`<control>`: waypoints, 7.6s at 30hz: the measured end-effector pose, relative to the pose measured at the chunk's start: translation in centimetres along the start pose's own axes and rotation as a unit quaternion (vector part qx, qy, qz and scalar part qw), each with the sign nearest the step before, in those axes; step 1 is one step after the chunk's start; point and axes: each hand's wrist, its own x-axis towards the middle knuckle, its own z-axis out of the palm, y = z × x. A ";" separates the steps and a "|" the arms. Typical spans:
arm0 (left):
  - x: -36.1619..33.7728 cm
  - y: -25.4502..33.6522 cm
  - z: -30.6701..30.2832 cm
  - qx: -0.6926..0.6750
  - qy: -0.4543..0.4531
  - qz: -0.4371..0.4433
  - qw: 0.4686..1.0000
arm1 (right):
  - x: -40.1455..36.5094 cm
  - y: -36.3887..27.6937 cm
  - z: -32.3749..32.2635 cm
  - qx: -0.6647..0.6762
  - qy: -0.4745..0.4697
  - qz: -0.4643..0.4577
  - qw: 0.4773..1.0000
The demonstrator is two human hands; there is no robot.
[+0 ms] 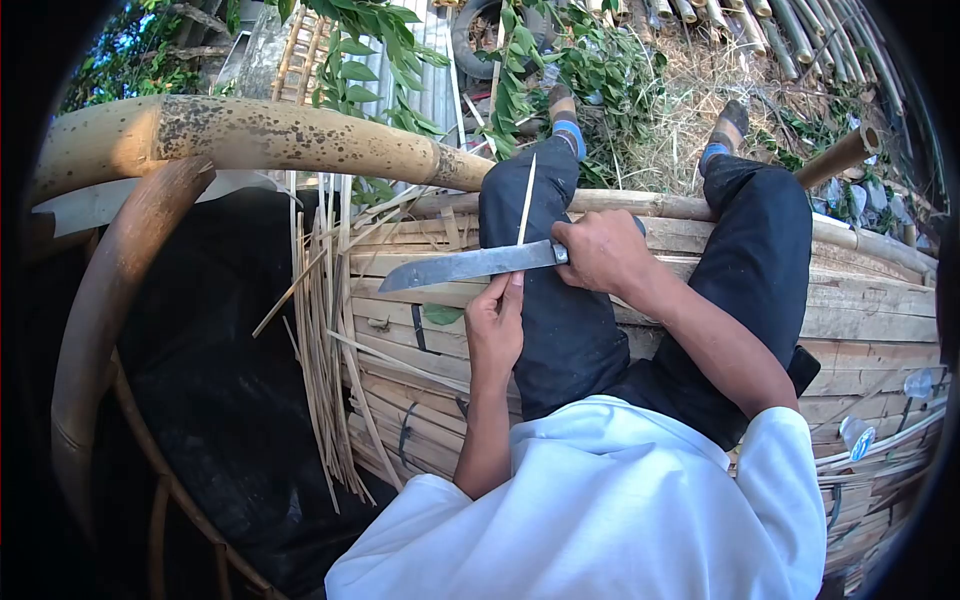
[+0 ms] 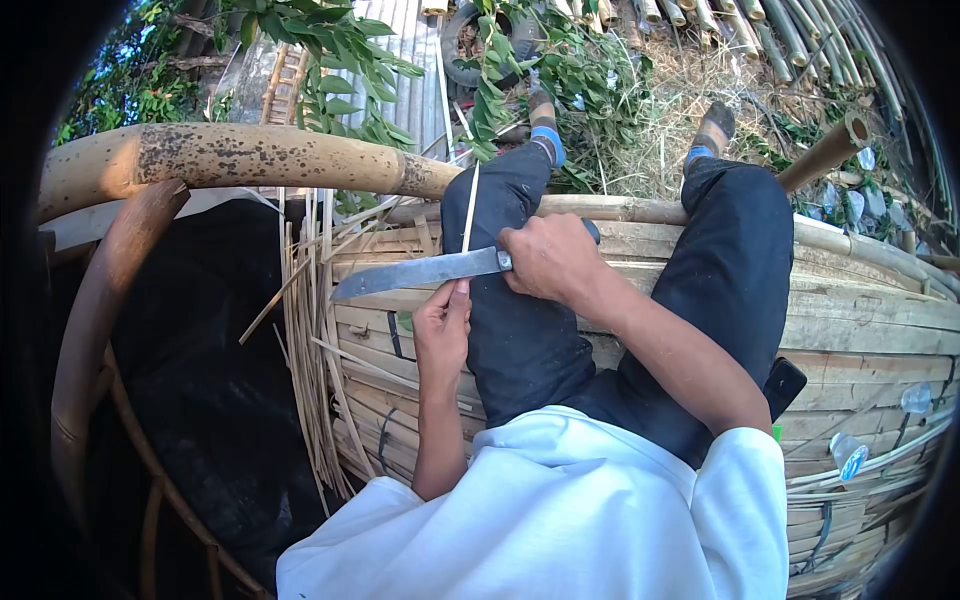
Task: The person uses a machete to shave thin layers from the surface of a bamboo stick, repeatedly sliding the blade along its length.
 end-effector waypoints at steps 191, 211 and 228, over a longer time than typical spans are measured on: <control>-0.5 -0.2 1.0 -0.082 -0.051 -0.035 0.995 | 0.0 1.4 -0.1 0.034 -0.013 -0.073 0.997; -1.1 -0.4 0.7 -0.126 -0.027 -0.040 0.991 | 2.2 7.9 -3.0 0.151 0.090 0.282 0.943; 0.2 0.0 0.2 -0.129 -0.072 -0.050 0.988 | 0.0 0.8 -0.1 0.029 -0.065 -0.047 0.996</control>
